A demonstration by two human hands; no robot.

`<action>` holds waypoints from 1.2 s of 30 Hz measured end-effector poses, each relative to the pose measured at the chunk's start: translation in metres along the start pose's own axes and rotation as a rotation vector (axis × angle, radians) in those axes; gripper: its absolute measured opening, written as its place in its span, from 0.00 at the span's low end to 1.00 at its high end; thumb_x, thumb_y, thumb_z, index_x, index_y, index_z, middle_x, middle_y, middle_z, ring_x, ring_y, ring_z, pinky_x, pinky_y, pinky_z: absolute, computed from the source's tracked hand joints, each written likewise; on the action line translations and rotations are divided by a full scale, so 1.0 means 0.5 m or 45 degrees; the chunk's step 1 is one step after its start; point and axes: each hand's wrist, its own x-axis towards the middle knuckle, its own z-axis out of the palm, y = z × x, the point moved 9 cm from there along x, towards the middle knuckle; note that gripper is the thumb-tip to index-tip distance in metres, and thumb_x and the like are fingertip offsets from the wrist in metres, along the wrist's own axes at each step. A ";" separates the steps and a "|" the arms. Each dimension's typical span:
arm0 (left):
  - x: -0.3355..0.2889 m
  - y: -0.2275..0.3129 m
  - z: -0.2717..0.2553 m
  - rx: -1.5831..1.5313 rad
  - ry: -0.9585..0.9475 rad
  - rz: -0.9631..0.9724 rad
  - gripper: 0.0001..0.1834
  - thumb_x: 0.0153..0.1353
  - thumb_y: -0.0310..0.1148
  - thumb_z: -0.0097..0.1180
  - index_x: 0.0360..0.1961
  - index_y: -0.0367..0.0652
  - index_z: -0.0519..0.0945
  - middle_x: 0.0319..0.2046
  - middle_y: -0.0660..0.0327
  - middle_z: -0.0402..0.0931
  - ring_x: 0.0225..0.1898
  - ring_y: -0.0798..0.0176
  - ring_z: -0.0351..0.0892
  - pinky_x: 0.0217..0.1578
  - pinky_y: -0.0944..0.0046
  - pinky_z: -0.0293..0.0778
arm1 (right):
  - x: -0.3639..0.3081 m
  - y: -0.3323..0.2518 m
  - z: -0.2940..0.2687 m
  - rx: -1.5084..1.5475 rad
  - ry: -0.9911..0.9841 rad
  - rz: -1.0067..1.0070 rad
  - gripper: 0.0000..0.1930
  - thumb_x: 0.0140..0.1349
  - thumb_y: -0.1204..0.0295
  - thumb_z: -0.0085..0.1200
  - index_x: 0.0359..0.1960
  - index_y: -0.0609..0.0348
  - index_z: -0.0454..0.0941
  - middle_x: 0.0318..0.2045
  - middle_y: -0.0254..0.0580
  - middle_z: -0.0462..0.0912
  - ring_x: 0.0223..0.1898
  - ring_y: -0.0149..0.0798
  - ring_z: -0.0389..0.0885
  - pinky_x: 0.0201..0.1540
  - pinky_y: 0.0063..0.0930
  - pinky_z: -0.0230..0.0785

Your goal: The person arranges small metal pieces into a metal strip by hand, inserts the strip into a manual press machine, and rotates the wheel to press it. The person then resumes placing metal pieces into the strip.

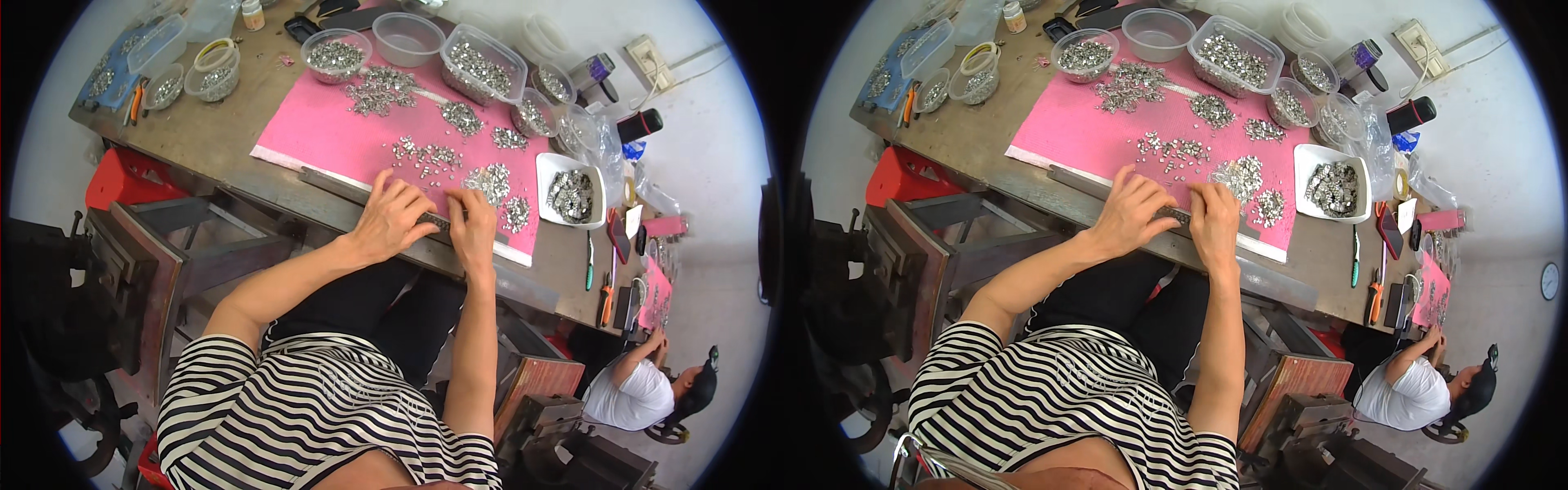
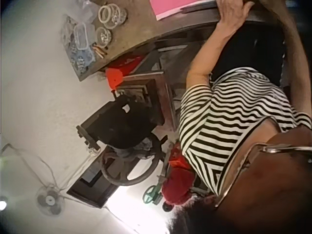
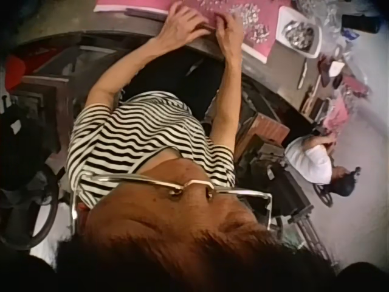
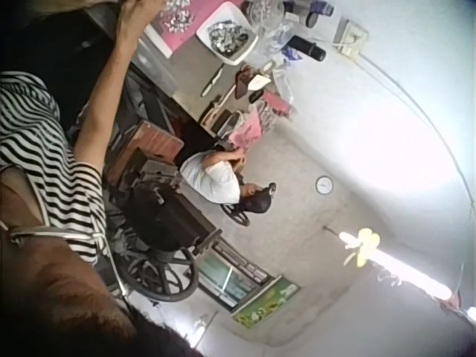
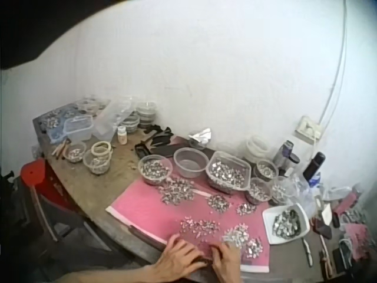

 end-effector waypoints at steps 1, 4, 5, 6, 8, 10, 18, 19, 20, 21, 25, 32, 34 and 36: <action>0.000 -0.001 0.002 0.041 0.010 -0.012 0.17 0.55 0.42 0.70 0.41 0.46 0.82 0.38 0.62 0.76 0.46 0.55 0.73 0.65 0.38 0.57 | 0.014 0.002 0.004 -0.032 0.028 -0.038 0.03 0.62 0.78 0.61 0.36 0.62 0.84 0.32 0.45 0.81 0.31 0.45 0.79 0.36 0.38 0.69; 0.000 -0.001 0.008 0.086 0.019 -0.036 0.17 0.53 0.42 0.71 0.40 0.47 0.82 0.38 0.63 0.76 0.46 0.56 0.73 0.64 0.38 0.58 | 0.034 0.017 0.035 -0.101 -0.047 0.004 0.03 0.61 0.74 0.61 0.36 0.57 0.83 0.31 0.42 0.78 0.38 0.47 0.77 0.44 0.42 0.63; 0.001 -0.001 0.010 0.088 0.018 -0.048 0.17 0.52 0.42 0.71 0.39 0.48 0.82 0.39 0.64 0.76 0.47 0.56 0.73 0.64 0.38 0.58 | 0.037 0.020 0.044 -0.155 -0.082 -0.002 0.03 0.61 0.74 0.61 0.35 0.58 0.83 0.31 0.42 0.78 0.39 0.47 0.77 0.45 0.42 0.63; 0.001 -0.002 0.010 0.089 0.017 -0.049 0.17 0.52 0.42 0.71 0.39 0.48 0.82 0.39 0.64 0.76 0.47 0.56 0.73 0.64 0.38 0.58 | 0.038 0.021 0.048 -0.154 -0.082 -0.001 0.03 0.61 0.74 0.61 0.35 0.58 0.83 0.31 0.42 0.78 0.39 0.47 0.77 0.45 0.42 0.63; 0.001 -0.001 0.010 0.077 0.027 -0.047 0.16 0.53 0.41 0.71 0.39 0.48 0.82 0.38 0.63 0.76 0.47 0.56 0.74 0.64 0.39 0.59 | 0.037 0.022 0.051 -0.236 -0.077 -0.029 0.04 0.60 0.73 0.62 0.34 0.58 0.82 0.32 0.42 0.78 0.39 0.48 0.77 0.45 0.43 0.62; -0.001 -0.004 0.006 0.067 0.044 -0.048 0.15 0.54 0.40 0.70 0.39 0.48 0.82 0.38 0.63 0.76 0.46 0.56 0.74 0.63 0.39 0.59 | 0.033 0.018 0.049 -0.238 -0.077 -0.041 0.04 0.60 0.74 0.62 0.33 0.59 0.81 0.32 0.42 0.78 0.39 0.47 0.77 0.45 0.42 0.62; 0.016 -0.043 -0.025 -0.053 0.032 -0.144 0.11 0.63 0.37 0.63 0.43 0.44 0.83 0.42 0.60 0.80 0.50 0.55 0.76 0.66 0.38 0.57 | -0.026 -0.001 -0.014 -0.140 -0.070 -0.047 0.05 0.59 0.77 0.62 0.34 0.59 0.78 0.32 0.41 0.77 0.38 0.45 0.77 0.44 0.39 0.61; 0.025 -0.057 -0.028 -0.005 0.046 -0.139 0.12 0.64 0.37 0.61 0.46 0.45 0.83 0.44 0.60 0.81 0.52 0.55 0.75 0.66 0.38 0.56 | -0.029 0.000 -0.016 -0.100 -0.065 -0.033 0.04 0.59 0.78 0.62 0.34 0.59 0.79 0.31 0.41 0.77 0.37 0.45 0.77 0.44 0.38 0.60; 0.033 -0.072 -0.031 0.044 0.062 -0.134 0.13 0.65 0.37 0.60 0.48 0.45 0.83 0.47 0.60 0.81 0.54 0.54 0.75 0.67 0.37 0.56 | -0.031 0.002 -0.017 -0.060 -0.060 -0.020 0.04 0.60 0.78 0.61 0.35 0.59 0.80 0.31 0.41 0.78 0.36 0.45 0.77 0.44 0.38 0.60; 0.043 -0.089 -0.022 0.058 -0.014 -0.160 0.18 0.67 0.37 0.58 0.56 0.46 0.81 0.55 0.60 0.80 0.62 0.49 0.71 0.68 0.31 0.53 | -0.028 0.006 -0.016 -0.060 -0.057 -0.020 0.04 0.60 0.78 0.61 0.35 0.59 0.80 0.31 0.41 0.78 0.36 0.45 0.77 0.44 0.38 0.60; 0.061 -0.112 -0.003 0.140 -0.175 -0.089 0.21 0.69 0.39 0.55 0.62 0.48 0.78 0.63 0.62 0.76 0.69 0.42 0.63 0.68 0.23 0.47 | -0.014 0.039 -0.019 0.043 -0.074 0.147 0.04 0.60 0.79 0.62 0.36 0.63 0.83 0.31 0.44 0.79 0.30 0.44 0.79 0.39 0.36 0.68; 0.024 -0.112 -0.027 0.001 -0.550 -0.131 0.17 0.71 0.40 0.54 0.56 0.50 0.83 0.61 0.67 0.79 0.71 0.43 0.61 0.67 0.19 0.41 | -0.018 0.063 -0.026 0.137 -0.181 0.254 0.06 0.58 0.77 0.65 0.36 0.64 0.85 0.30 0.44 0.80 0.27 0.42 0.79 0.32 0.34 0.71; 0.024 -0.124 -0.032 -0.071 -0.497 -0.178 0.15 0.70 0.39 0.56 0.52 0.50 0.86 0.57 0.66 0.82 0.69 0.47 0.65 0.67 0.22 0.44 | -0.017 0.068 -0.020 0.083 -0.196 0.220 0.06 0.57 0.76 0.66 0.35 0.63 0.85 0.29 0.44 0.79 0.27 0.42 0.79 0.33 0.35 0.70; 0.038 -0.135 -0.059 -0.143 -0.225 -0.213 0.09 0.65 0.38 0.60 0.42 0.50 0.88 0.44 0.65 0.85 0.57 0.53 0.73 0.65 0.33 0.51 | -0.014 0.067 -0.015 0.030 -0.214 0.189 0.06 0.57 0.75 0.66 0.35 0.62 0.85 0.29 0.44 0.79 0.27 0.42 0.79 0.35 0.36 0.70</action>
